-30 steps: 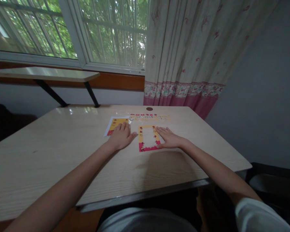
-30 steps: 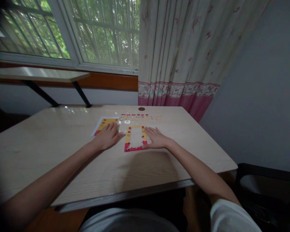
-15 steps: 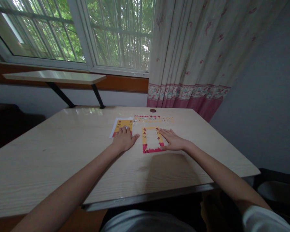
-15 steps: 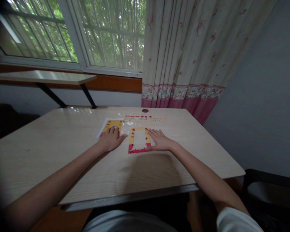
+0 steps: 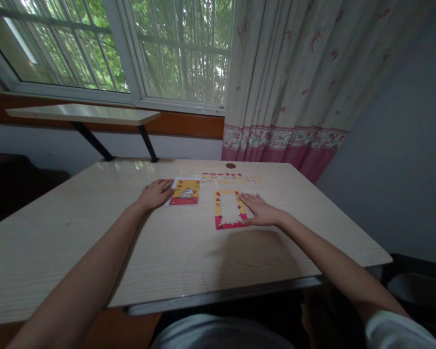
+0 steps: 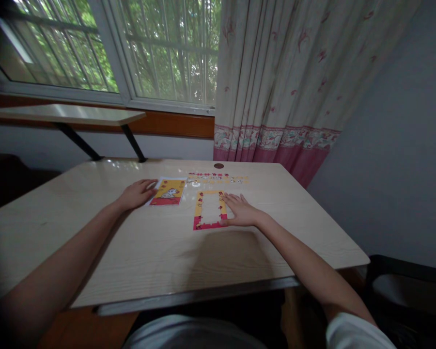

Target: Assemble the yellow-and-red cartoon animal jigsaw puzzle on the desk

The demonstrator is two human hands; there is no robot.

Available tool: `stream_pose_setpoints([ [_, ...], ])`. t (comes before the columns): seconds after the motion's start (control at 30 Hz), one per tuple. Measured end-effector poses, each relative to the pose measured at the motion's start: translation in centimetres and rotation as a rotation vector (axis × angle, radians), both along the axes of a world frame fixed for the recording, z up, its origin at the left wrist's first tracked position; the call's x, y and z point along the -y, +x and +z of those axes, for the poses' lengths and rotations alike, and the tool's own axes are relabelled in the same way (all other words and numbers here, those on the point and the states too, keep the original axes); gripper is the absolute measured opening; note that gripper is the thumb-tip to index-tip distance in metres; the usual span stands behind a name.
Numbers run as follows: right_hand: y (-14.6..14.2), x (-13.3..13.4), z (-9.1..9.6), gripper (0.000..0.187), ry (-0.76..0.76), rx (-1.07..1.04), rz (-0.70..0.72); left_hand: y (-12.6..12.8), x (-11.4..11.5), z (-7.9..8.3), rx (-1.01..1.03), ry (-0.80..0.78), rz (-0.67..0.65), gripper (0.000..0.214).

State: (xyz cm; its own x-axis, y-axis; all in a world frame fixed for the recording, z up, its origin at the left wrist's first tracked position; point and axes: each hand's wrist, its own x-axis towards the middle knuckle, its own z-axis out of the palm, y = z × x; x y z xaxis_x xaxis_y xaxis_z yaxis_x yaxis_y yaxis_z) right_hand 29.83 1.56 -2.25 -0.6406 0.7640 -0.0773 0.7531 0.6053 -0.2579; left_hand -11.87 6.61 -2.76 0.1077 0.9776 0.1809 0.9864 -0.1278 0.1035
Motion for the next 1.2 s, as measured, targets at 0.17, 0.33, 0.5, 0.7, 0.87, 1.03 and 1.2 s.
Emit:
stream_pose_setpoints([
  [0.17,0.1,-0.2,-0.2,0.099,0.007,-0.016,0.010,0.6,0.4,0.0,-0.027,-0.027,0.012,0.057],
  [0.33,0.0,0.0,0.1,0.100,-0.006,-0.006,-0.004,-0.2,0.2,0.3,0.000,-0.093,-0.049,0.060],
  [0.5,0.0,0.0,-0.1,0.098,0.006,-0.009,-0.004,-1.4,0.1,0.9,0.109,-0.148,-0.180,0.074],
  [0.7,0.0,0.0,0.0,0.099,0.004,-0.001,-0.007,-1.7,0.6,1.7,0.174,-0.210,-0.313,0.071],
  [0.87,-0.2,0.3,0.6,0.101,-0.015,0.019,-0.019,-1.7,0.9,2.0,0.155,-0.212,-0.288,0.074],
  [1.03,-0.2,0.3,0.5,0.102,-0.013,0.005,-0.023,-1.7,1.1,2.2,0.136,-0.215,-0.243,0.074],
  [1.2,-0.3,0.2,0.5,0.103,-0.020,0.013,-0.026,-1.7,1.0,2.1,0.152,-0.230,-0.247,0.074],
])
